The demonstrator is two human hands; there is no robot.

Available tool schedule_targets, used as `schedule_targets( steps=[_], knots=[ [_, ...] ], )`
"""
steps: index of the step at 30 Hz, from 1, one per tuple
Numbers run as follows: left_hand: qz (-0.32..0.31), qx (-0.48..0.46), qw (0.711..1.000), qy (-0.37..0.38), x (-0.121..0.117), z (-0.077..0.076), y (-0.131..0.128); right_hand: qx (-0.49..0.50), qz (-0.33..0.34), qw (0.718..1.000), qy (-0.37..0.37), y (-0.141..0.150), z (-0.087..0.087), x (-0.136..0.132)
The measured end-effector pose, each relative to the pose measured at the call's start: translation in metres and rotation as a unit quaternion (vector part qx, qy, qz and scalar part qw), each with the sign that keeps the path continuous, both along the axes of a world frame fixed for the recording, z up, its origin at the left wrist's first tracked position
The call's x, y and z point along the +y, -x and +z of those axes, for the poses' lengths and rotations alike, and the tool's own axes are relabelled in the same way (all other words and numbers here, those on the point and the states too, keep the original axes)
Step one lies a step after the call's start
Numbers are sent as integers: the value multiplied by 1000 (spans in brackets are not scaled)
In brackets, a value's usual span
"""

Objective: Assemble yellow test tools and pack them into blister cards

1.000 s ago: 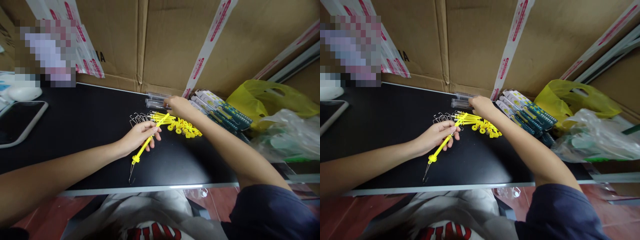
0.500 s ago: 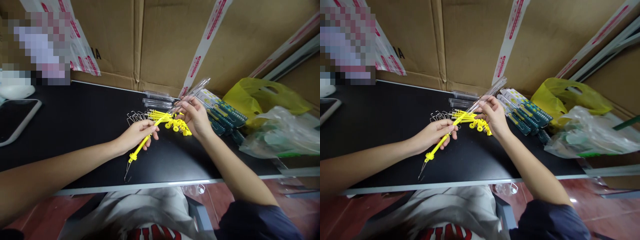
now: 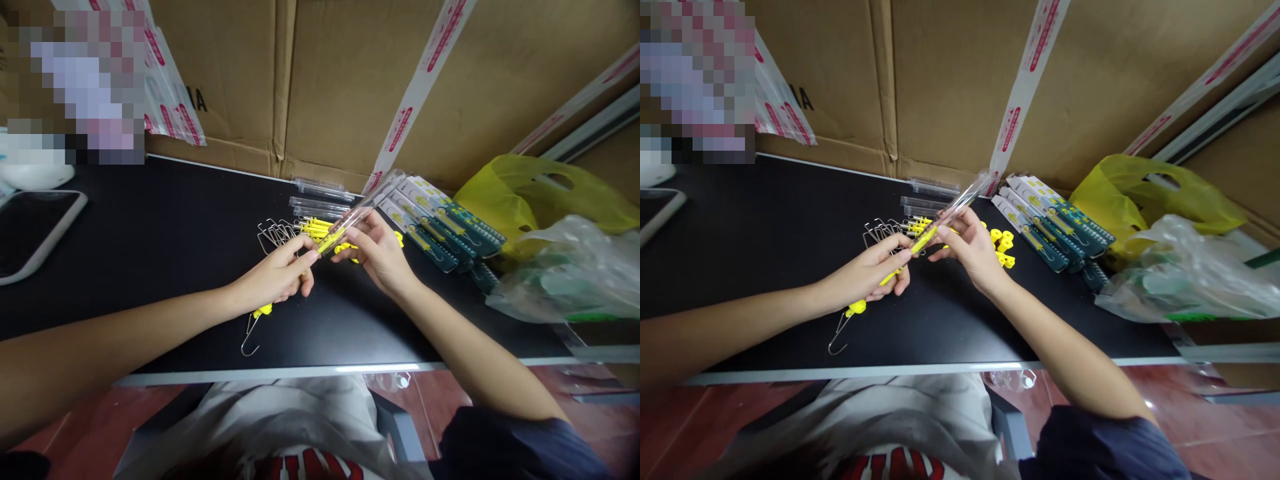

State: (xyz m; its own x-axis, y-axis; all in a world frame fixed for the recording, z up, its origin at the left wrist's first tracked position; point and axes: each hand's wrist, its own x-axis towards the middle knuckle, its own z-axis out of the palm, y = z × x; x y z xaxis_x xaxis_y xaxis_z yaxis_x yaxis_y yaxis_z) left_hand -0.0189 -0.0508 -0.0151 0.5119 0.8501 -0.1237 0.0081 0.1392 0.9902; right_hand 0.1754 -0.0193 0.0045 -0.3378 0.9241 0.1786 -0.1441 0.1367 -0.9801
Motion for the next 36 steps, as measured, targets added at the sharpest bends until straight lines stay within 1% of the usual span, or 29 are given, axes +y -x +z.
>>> schedule_targets(
  steps=[6,11,16,19,21,23,25,27,33,36],
  knots=[
    [12,-43,998,36,-2,7,0,4,16,1000,17,0,0,-1],
    [22,-52,998,7,-1,10,0,-1,37,999,15,3,1,-6],
    [27,-78,996,-24,2,4,2,-13,20,999,-23,2,-1,-5],
    [36,-103,993,-51,3,2,2,-32,21,999,-27,0,-2,-3],
    [42,-126,989,-63,3,4,3,-47,37,998,-22,0,-4,-3],
    [35,-140,988,-56,2,7,3,-50,66,996,-16,0,-5,-5],
    [23,-141,989,-38,1,10,3,-49,94,994,-5,1,-5,-7],
    [22,-137,990,-26,1,11,4,-45,104,994,7,3,-5,-10],
    [57,-102,992,-50,6,4,5,-12,99,995,8,4,-2,-13],
    [59,-81,994,-33,8,3,5,0,88,996,9,3,2,-13]
  ],
)
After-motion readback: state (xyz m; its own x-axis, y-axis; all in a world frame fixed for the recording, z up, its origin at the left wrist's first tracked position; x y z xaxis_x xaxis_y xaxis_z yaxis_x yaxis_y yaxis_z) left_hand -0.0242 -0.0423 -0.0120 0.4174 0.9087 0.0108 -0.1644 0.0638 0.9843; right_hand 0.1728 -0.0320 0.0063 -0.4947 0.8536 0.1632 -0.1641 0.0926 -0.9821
